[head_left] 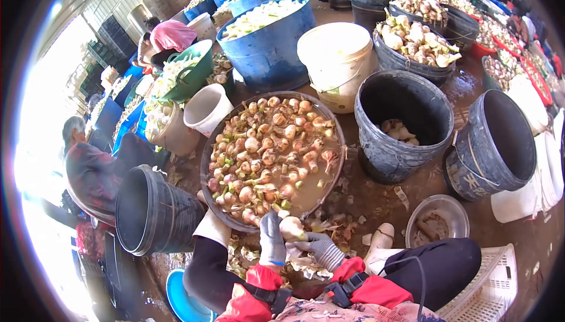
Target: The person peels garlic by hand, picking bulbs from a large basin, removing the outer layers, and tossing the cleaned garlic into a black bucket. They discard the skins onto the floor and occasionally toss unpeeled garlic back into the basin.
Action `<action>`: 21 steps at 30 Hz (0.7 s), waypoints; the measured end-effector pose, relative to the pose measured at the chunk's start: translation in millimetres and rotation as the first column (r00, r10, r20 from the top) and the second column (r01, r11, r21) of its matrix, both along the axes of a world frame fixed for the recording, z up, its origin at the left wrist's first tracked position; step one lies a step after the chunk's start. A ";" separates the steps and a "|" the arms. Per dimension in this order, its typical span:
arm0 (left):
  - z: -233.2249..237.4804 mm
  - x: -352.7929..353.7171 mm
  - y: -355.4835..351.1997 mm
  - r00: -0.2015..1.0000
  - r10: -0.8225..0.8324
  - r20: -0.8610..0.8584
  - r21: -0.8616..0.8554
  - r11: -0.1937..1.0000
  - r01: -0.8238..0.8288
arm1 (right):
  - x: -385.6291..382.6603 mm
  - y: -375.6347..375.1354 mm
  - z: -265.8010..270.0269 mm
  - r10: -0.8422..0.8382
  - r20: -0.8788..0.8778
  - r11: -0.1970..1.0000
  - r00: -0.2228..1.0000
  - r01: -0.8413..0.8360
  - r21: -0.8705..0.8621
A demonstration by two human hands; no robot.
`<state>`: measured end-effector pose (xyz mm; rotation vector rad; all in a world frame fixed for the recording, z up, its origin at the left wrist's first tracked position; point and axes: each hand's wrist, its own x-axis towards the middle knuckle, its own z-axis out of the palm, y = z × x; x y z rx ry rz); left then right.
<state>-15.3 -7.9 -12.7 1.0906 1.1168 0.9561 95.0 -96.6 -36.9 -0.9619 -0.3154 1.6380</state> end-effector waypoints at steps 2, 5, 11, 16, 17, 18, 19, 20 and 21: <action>0.3 6.8 -11.8 0.984 -0.139 0.116 0.042 0.990 0.135 | 4.0 1.0 -5.1 -0.036 -0.016 0.999 0.999 0.035 -0.037; -18.6 -8.0 -37.7 0.907 -0.131 -0.401 0.320 0.907 0.273 | -1.7 5.8 -17.9 0.131 0.532 0.975 0.836 -0.206 0.084; -4.0 -27.9 -19.5 0.990 0.011 0.142 -0.206 0.978 0.018 | 4.3 0.7 -15.9 0.190 0.685 0.963 0.703 -0.271 0.011; 10.1 -51.5 -26.3 0.926 0.057 0.374 -0.512 0.845 0.155 | 34.4 -6.9 -68.8 0.024 0.665 0.992 0.747 0.065 -0.108; -2.8 -60.2 -22.3 0.909 0.087 0.407 -0.546 0.821 0.166 | 41.4 -9.4 -71.2 -0.060 0.708 0.986 0.703 0.153 -0.068; -13.6 -71.9 -19.5 0.906 0.107 0.410 -0.594 0.785 0.177 | 47.1 -13.0 -73.4 -0.098 0.575 0.967 0.812 0.214 -0.138; -8.3 -74.5 -19.9 0.898 0.116 0.425 -0.588 0.789 0.177 | 47.8 -9.9 -71.1 0.018 0.539 0.970 0.842 0.116 -0.213; -3.0 -76.5 -21.1 0.889 0.125 0.441 -0.582 0.793 0.177 | 46.7 -6.2 -68.8 0.134 0.495 0.959 0.859 0.014 -0.284; 0.2 -73.9 -25.1 0.924 0.118 0.364 -0.510 0.856 0.091 | 38.8 -9.0 -65.6 0.226 0.767 0.972 0.600 -0.087 -0.218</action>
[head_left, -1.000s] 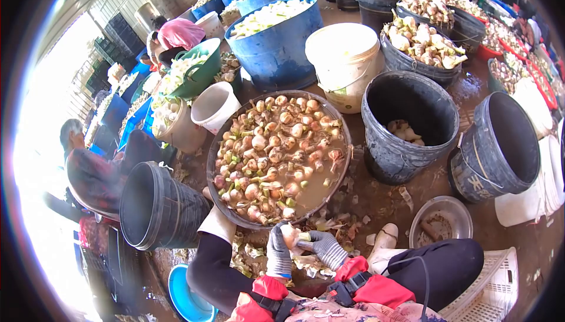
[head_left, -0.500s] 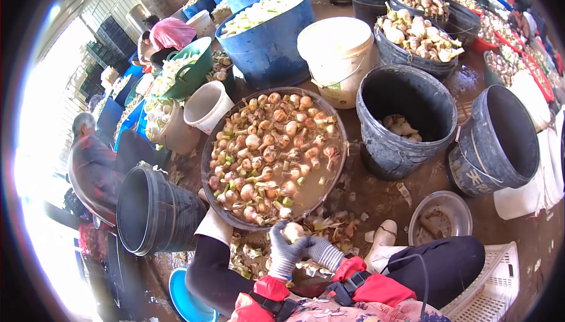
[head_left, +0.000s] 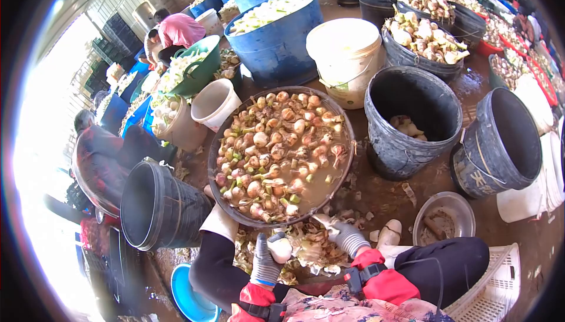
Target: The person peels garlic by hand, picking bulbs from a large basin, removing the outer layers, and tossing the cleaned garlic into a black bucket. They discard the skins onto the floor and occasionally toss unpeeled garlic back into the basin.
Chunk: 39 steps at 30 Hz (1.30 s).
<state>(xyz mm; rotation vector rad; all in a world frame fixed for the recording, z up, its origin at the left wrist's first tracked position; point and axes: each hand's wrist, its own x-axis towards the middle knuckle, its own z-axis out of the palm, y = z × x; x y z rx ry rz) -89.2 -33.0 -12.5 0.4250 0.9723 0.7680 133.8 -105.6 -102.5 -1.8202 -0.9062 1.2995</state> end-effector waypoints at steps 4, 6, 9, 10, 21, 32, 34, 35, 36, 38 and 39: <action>6.2 13.9 -7.6 0.985 0.020 -0.170 0.143 0.990 0.005 | -32.9 5.5 50.4 0.118 0.272 0.965 0.955 -0.175 0.196; 5.7 23.9 -10.0 0.951 0.039 -0.307 0.255 0.966 0.043 | -45.2 7.5 57.2 0.068 0.168 0.952 0.984 -0.114 0.283; -11.4 28.2 -12.3 0.897 0.014 -0.442 0.331 0.932 0.148 | -56.5 7.8 59.9 0.024 0.197 0.931 0.980 -0.094 0.353; -10.2 31.8 -14.3 0.865 0.020 -0.501 0.343 0.923 0.177 | -58.0 8.2 57.2 0.008 0.187 0.920 0.982 -0.080 0.384; -13.4 23.1 -20.0 0.997 -0.063 0.039 0.040 0.997 0.061 | -51.5 10.0 31.4 -0.081 0.002 0.926 0.997 0.074 0.371; -19.9 14.2 -16.3 0.980 -0.117 -0.160 0.133 0.981 0.139 | -49.3 6.9 53.3 -0.065 -0.512 0.961 0.857 0.192 0.201; -21.3 15.5 -15.3 0.947 -0.124 -0.297 0.218 0.956 0.194 | -47.1 8.7 62.9 -0.074 -0.562 0.942 0.824 0.243 0.232; -19.5 16.9 -14.5 0.896 -0.116 -0.430 0.291 0.921 0.259 | -45.6 9.8 69.1 -0.080 -0.612 0.920 0.787 0.294 0.258; -15.8 16.1 -14.1 0.893 -0.109 -0.437 0.175 0.963 0.204 | -42.6 7.8 75.7 -0.085 -0.615 0.913 0.784 0.308 0.266; -16.2 13.2 -10.0 0.943 -0.096 -0.319 0.154 0.976 0.152 | -31.0 8.9 79.7 -0.131 -0.577 0.894 0.806 0.348 0.283; -15.4 9.5 -7.9 0.977 -0.074 -0.202 0.125 0.987 0.101 | -25.9 9.1 80.4 -0.177 -0.542 0.874 0.822 0.385 0.298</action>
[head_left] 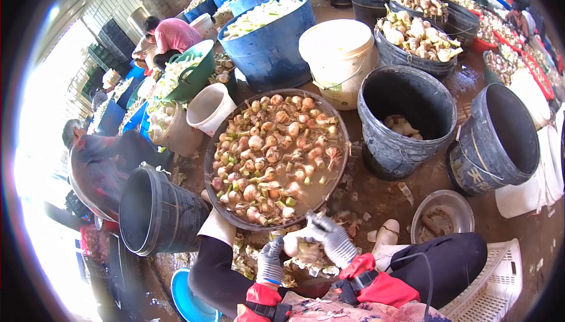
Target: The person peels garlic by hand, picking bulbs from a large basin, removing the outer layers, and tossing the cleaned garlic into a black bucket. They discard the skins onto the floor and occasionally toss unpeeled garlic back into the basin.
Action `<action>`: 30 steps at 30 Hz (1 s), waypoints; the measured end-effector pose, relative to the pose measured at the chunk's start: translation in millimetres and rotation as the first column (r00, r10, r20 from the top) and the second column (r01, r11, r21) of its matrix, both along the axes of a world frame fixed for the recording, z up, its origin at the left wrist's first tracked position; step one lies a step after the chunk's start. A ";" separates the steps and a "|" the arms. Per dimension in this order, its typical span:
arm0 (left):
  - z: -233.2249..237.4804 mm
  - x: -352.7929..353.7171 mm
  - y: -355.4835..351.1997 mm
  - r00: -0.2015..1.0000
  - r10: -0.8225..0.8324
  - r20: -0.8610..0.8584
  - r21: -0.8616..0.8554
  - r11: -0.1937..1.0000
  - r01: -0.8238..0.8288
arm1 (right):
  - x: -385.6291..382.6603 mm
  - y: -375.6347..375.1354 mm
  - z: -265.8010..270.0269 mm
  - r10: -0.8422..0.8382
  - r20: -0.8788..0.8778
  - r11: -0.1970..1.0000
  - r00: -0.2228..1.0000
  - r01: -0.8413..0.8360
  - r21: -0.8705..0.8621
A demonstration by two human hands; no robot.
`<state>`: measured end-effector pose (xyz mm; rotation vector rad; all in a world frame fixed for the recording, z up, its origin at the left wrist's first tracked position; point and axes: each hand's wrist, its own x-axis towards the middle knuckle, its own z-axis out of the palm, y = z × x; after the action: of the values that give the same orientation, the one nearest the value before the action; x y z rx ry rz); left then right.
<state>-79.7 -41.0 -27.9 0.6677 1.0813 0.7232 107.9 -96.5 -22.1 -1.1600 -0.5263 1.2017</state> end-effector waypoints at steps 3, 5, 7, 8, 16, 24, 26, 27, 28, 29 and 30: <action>0.0 1.3 -0.6 0.976 0.037 0.216 -0.068 0.997 -0.023 | 10.0 2.0 -1.8 -0.151 -0.249 0.988 0.957 0.157 0.003; -1.4 5.6 -2.1 0.926 0.031 0.376 -0.162 0.986 0.033 | 15.7 2.2 -2.9 -0.253 -0.277 0.961 0.927 0.273 0.036; -0.8 7.8 -0.6 0.925 0.084 0.370 -0.194 0.981 -0.011 | 17.0 3.4 -4.0 -0.343 -0.302 0.929 0.890 0.368 0.028; -0.9 9.9 -0.1 0.922 0.135 0.364 -0.226 0.973 -0.053 | 19.0 4.0 -4.8 -0.431 -0.324 0.888 0.842 0.460 0.017; -17.1 2.0 14.1 0.894 0.368 0.256 -0.473 0.854 -0.216 | 51.8 -3.8 0.3 -0.270 -0.202 0.963 0.942 0.266 -0.046; -34.3 3.8 27.1 0.956 -0.019 0.293 -0.462 0.873 0.159 | -0.5 0.9 -63.3 0.697 0.488 0.715 0.525 -0.557 -0.422; 2.6 50.0 63.3 0.964 0.007 0.267 -0.363 0.927 0.094 | -0.5 5.3 -70.3 0.676 0.573 0.729 0.462 -0.532 -0.431; 19.8 76.5 90.5 0.944 -0.048 0.326 -0.271 0.952 0.143 | 1.7 6.0 -68.8 0.623 0.572 0.777 0.533 -0.509 -0.371; 17.9 97.5 128.1 0.932 -0.349 0.101 0.226 0.920 0.321 | 2.9 4.4 -66.9 0.568 0.560 0.819 0.603 -0.481 -0.313; 45.8 136.5 159.8 0.907 -0.139 0.398 0.042 0.990 0.134 | 4.8 4.4 -66.6 0.564 0.543 0.825 0.622 -0.456 -0.334; 91.8 167.7 179.0 0.842 -0.270 0.468 0.222 0.958 0.183 | 5.0 4.3 -70.4 0.561 0.545 0.827 0.623 -0.448 -0.339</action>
<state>88.0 138.1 63.9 0.6921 0.4589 0.7307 112.8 -92.2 -92.6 -1.6411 -1.3684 1.3344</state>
